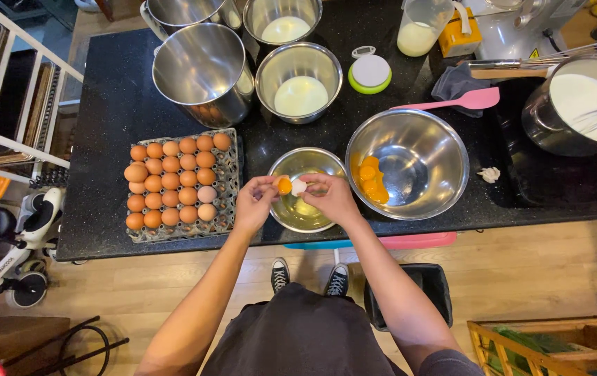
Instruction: Cracking eggs into a bowl and whisking ingredients in a bakery kitchen
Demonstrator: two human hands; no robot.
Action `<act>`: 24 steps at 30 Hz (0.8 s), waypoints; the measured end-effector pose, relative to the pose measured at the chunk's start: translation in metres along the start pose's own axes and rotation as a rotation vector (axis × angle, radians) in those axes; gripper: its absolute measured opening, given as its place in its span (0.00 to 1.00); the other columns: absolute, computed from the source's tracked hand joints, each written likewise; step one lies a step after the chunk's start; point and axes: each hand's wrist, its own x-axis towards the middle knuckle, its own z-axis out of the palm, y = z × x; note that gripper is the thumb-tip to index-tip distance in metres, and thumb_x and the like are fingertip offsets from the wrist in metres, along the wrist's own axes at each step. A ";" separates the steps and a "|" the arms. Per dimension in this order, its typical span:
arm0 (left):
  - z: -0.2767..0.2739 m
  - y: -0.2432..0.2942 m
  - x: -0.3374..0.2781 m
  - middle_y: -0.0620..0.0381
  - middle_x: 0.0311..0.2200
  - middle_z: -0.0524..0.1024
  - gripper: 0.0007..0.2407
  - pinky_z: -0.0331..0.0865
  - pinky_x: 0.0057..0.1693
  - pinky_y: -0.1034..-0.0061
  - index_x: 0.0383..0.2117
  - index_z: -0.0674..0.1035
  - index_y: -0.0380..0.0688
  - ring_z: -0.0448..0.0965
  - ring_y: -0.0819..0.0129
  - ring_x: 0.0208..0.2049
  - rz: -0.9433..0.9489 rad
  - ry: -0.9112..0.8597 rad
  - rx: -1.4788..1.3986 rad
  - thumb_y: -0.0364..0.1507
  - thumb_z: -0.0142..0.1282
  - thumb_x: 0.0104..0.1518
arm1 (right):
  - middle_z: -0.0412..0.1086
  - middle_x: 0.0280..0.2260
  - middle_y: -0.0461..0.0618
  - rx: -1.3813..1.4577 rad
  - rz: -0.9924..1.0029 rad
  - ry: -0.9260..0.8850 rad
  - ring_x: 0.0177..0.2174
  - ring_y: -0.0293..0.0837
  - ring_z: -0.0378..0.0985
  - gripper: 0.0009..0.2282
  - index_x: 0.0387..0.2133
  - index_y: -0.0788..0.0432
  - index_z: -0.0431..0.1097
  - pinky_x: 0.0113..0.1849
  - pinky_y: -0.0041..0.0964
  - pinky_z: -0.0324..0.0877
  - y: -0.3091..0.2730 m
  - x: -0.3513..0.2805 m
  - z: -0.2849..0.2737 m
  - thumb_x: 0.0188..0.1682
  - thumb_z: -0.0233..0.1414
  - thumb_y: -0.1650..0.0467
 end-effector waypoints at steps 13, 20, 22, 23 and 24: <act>0.002 -0.002 0.000 0.40 0.34 0.82 0.10 0.83 0.42 0.71 0.43 0.81 0.33 0.85 0.61 0.31 0.000 0.013 -0.046 0.20 0.60 0.56 | 0.79 0.28 0.52 -0.073 0.077 0.031 0.29 0.36 0.79 0.17 0.43 0.54 0.80 0.35 0.29 0.79 0.010 0.008 -0.002 0.38 0.61 0.74; 0.001 -0.008 0.005 0.39 0.34 0.81 0.09 0.83 0.41 0.69 0.43 0.81 0.33 0.85 0.60 0.30 0.009 0.021 -0.055 0.19 0.59 0.56 | 0.78 0.27 0.52 -0.127 0.009 0.009 0.30 0.36 0.78 0.17 0.42 0.53 0.81 0.34 0.29 0.77 -0.011 0.004 -0.005 0.36 0.59 0.74; 0.000 -0.014 0.008 0.39 0.34 0.81 0.10 0.83 0.41 0.68 0.43 0.81 0.33 0.84 0.59 0.31 0.022 0.004 -0.048 0.19 0.60 0.55 | 0.78 0.26 0.54 -0.153 -0.036 -0.010 0.31 0.39 0.79 0.17 0.41 0.53 0.82 0.35 0.31 0.77 -0.010 0.006 -0.003 0.35 0.59 0.75; 0.001 -0.009 0.007 0.39 0.34 0.81 0.10 0.83 0.41 0.68 0.43 0.81 0.33 0.84 0.59 0.31 0.023 0.005 -0.049 0.19 0.60 0.55 | 0.78 0.26 0.54 -0.154 -0.037 -0.010 0.31 0.39 0.79 0.17 0.41 0.53 0.82 0.35 0.31 0.77 -0.013 0.006 -0.003 0.35 0.59 0.75; 0.002 -0.005 0.005 0.39 0.35 0.81 0.10 0.82 0.41 0.68 0.43 0.81 0.33 0.85 0.59 0.31 0.019 0.001 -0.035 0.20 0.60 0.56 | 0.79 0.30 0.55 -0.141 -0.045 -0.027 0.31 0.38 0.80 0.17 0.41 0.55 0.81 0.36 0.30 0.77 -0.016 0.005 -0.003 0.35 0.59 0.75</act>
